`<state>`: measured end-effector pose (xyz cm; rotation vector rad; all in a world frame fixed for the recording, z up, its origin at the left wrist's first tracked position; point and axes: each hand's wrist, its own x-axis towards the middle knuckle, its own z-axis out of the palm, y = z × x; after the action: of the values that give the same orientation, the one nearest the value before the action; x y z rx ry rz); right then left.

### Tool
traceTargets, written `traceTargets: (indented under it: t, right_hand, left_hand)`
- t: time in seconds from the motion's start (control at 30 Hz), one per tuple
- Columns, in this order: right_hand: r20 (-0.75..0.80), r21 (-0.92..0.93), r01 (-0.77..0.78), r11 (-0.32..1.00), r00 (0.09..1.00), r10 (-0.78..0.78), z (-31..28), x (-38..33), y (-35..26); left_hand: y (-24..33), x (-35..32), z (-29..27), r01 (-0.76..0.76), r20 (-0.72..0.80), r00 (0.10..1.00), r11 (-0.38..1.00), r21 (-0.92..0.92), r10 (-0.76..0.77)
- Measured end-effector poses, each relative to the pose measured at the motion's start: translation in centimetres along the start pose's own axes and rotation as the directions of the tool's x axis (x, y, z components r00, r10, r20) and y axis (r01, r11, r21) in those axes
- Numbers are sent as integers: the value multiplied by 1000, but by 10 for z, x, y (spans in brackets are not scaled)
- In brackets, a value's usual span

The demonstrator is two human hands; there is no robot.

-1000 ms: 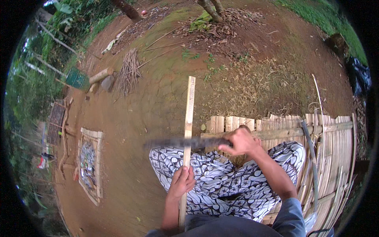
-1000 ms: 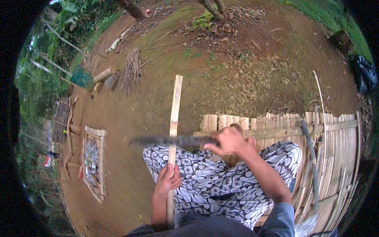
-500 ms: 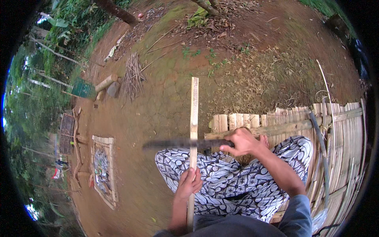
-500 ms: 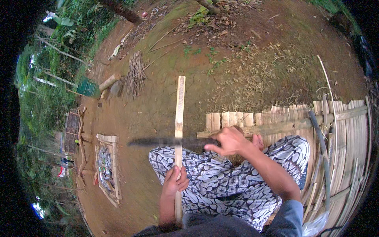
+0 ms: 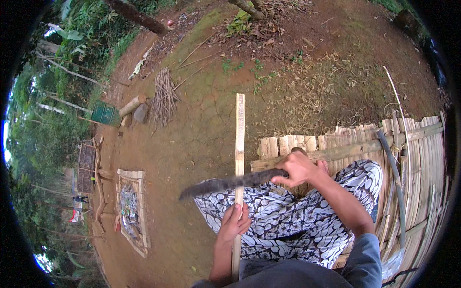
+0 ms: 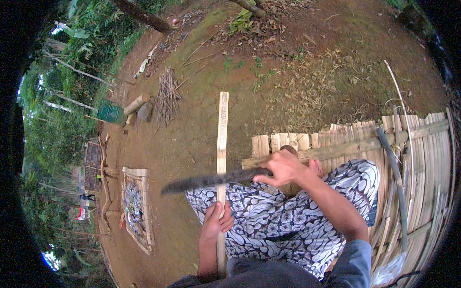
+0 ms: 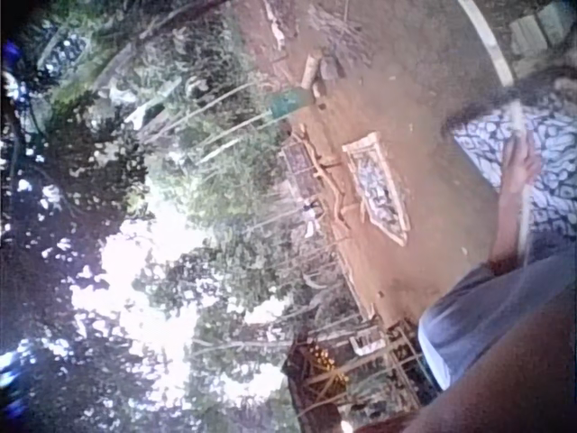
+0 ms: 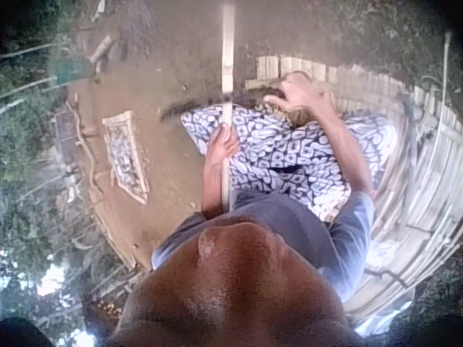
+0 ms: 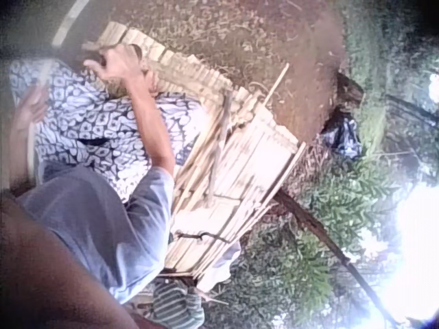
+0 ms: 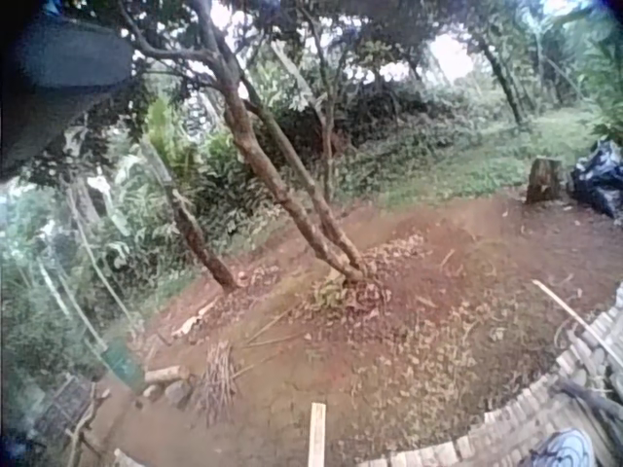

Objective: The person sits on a bamboo mat and uses a large knife to shave and smooth a long, thin piece of wood. They hold the wood with one hand and repeatedly scrape the blade along its length to remove splinters and shape the surface.

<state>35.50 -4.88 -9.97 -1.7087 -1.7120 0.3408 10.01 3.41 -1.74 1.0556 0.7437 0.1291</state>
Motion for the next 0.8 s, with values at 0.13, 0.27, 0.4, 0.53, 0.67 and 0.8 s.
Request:
traceTargets:
  t: [0.13, 0.27, 0.4, 0.53, 0.67, 0.8]
  right_hand:
    - [13, -13, -30, 999, 999, 30, -2, 3, 9]
    - [-63, 151, -429, 891, 895, 441, -17, 10, 26]
    - [12, 150, -341, 928, 939, 343, -22, 3, 14]
    - [-8, 50, -54, 997, 998, 55, 8, -3, 3]
    - [-27, -42, 113, 993, 993, -114, 14, -6, -27]
    - [-121, -99, 199, 975, 970, -210, 7, -7, -35]
  left_hand:
    - [-4, -6, 3, 6, -44, 999, 999, 32, -4]
    - [-4, -8, -2, -31, -9, 999, 999, -34, 31]
    - [-6, -7, -3, -26, -19, 1000, 999, -43, 25]
    - [-10, -1, -4, -41, -12, 999, 999, 28, 41]
    - [-18, 3, -11, -75, -15, 997, 992, 101, 77]
    - [-16, 2, -5, -10, 38, 999, 989, -150, 16]
